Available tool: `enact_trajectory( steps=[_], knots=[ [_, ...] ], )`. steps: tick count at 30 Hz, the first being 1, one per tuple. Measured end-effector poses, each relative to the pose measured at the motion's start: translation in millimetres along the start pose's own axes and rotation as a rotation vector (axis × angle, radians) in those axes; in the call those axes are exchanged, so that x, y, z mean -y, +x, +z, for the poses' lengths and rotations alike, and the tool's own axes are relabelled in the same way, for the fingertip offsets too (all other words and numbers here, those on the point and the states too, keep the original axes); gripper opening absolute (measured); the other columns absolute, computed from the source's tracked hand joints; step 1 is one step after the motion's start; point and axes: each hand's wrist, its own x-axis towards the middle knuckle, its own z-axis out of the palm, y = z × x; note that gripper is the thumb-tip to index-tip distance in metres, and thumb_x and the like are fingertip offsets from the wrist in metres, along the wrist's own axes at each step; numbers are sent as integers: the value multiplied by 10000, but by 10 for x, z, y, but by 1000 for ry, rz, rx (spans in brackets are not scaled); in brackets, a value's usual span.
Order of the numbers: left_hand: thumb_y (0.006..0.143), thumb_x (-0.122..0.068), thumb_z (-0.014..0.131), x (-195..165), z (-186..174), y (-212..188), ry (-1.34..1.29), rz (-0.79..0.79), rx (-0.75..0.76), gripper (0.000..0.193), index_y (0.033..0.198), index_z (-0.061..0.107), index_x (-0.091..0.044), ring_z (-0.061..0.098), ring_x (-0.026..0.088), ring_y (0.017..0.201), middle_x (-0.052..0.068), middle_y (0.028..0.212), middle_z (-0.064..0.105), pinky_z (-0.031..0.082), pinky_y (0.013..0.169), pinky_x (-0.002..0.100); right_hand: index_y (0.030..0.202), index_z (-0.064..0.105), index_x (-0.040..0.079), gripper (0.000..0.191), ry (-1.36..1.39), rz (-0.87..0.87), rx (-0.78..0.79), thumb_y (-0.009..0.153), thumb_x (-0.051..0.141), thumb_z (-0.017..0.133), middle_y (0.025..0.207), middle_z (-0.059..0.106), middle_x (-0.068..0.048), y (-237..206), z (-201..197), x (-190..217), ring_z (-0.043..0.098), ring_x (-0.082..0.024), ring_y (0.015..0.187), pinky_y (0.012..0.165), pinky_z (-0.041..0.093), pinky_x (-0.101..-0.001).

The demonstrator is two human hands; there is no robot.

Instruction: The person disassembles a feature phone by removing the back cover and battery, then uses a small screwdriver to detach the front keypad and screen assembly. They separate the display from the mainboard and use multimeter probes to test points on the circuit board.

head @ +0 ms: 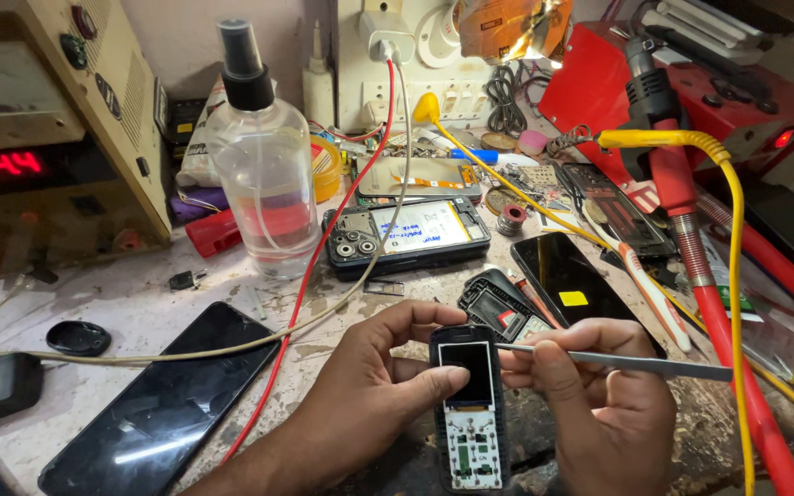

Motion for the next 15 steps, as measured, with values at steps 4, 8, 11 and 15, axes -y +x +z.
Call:
enact_trajectory(
  steps=[4,8,11,15],
  knots=[
    [864,-13,705,20,-23,5,-32,24,14,448,1299,604,-40,749,103,826,74,1041,742,606,699,248,1047,540,-27,125,-78,-47,12,960,2,626,883,749,-184,0,25,7,757,-204,782,720,641,-321],
    [918,-29,676,95,-24,44,-30,85,62,492,1403,595,-23,712,99,898,123,1080,738,580,768,249,1000,560,-27,101,-1,98,27,945,18,632,825,749,-197,96,2,20,760,-219,716,641,649,-334],
    [965,-51,628,129,29,53,-17,172,52,566,1521,521,-46,664,81,982,105,1166,721,564,842,235,980,576,-36,99,161,233,43,952,47,622,811,732,-209,160,-32,37,771,-238,725,628,662,-365],
    [855,-131,759,115,145,-38,102,224,20,837,1577,338,-88,667,87,981,78,1153,714,559,826,227,960,565,-48,124,48,246,6,924,36,648,785,744,-221,113,13,45,769,-265,691,627,671,-388]
  ],
)
